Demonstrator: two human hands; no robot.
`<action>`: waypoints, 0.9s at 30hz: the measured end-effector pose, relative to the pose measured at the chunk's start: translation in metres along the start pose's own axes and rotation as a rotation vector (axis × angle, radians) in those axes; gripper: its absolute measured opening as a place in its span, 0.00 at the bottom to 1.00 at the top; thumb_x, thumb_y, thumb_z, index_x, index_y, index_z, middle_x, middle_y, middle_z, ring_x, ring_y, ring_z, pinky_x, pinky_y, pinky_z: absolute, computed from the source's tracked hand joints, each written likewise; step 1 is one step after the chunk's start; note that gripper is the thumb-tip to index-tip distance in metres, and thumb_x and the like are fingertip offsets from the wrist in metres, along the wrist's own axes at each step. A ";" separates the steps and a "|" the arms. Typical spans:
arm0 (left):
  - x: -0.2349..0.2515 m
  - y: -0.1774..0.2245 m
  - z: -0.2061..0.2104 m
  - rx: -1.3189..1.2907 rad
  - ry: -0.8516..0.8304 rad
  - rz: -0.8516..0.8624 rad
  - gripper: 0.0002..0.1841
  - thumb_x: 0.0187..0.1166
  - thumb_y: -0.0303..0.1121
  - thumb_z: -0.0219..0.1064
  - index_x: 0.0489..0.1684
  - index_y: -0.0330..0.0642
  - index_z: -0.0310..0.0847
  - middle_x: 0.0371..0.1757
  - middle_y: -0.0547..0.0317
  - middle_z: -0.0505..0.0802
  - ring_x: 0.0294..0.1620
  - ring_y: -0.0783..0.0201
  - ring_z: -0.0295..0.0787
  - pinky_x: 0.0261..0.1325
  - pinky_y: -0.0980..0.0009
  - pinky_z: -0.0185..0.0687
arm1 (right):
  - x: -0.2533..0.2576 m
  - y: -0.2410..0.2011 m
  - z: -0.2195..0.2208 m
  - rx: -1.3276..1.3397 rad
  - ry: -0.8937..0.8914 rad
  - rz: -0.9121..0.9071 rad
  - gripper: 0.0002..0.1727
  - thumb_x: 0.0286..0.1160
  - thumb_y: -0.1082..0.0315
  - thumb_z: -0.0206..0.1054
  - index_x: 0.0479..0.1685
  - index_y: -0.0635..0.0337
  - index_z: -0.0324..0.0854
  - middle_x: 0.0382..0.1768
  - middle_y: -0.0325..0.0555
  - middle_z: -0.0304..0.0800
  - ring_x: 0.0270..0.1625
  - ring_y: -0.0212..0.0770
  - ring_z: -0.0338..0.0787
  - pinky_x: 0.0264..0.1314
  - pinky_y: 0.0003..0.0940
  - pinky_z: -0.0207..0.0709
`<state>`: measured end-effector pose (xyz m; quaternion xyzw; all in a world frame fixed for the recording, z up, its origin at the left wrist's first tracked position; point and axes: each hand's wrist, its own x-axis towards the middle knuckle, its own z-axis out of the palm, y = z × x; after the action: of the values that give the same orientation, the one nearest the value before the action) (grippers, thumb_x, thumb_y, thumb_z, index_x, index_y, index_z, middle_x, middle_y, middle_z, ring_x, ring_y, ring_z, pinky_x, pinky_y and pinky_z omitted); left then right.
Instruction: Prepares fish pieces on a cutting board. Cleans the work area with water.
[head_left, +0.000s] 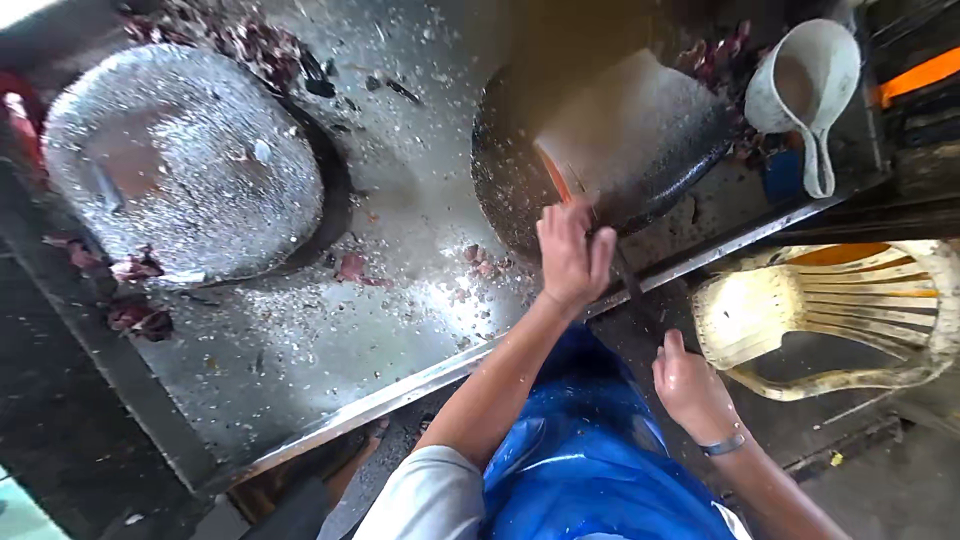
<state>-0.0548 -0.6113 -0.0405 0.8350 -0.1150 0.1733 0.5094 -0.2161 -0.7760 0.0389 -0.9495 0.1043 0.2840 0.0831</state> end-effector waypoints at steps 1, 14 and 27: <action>0.000 0.017 -0.002 -0.044 -0.017 0.110 0.29 0.86 0.51 0.48 0.59 0.32 0.83 0.42 0.48 0.92 0.45 0.52 0.85 0.56 0.51 0.78 | -0.001 -0.002 -0.004 0.018 0.040 -0.025 0.24 0.90 0.62 0.48 0.75 0.68 0.70 0.29 0.59 0.91 0.35 0.64 0.95 0.36 0.60 0.87; 0.066 0.024 0.034 0.013 -0.351 0.390 0.13 0.82 0.39 0.64 0.31 0.43 0.90 0.29 0.58 0.90 0.29 0.60 0.89 0.31 0.60 0.84 | 0.083 -0.065 -0.036 0.050 0.108 -0.041 0.16 0.90 0.60 0.52 0.66 0.61 0.72 0.34 0.61 0.90 0.42 0.66 0.95 0.40 0.63 0.85; 0.051 0.021 0.041 0.039 -0.488 0.395 0.14 0.80 0.41 0.66 0.26 0.45 0.88 0.28 0.59 0.91 0.28 0.59 0.91 0.27 0.58 0.83 | 0.075 -0.074 -0.031 -0.037 -0.024 0.045 0.17 0.91 0.61 0.51 0.65 0.62 0.75 0.40 0.60 0.92 0.49 0.63 0.95 0.48 0.59 0.86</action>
<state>-0.0084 -0.6581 -0.0200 0.8231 -0.3905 0.0654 0.4071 -0.1200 -0.7233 0.0301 -0.9448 0.1193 0.2991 0.0602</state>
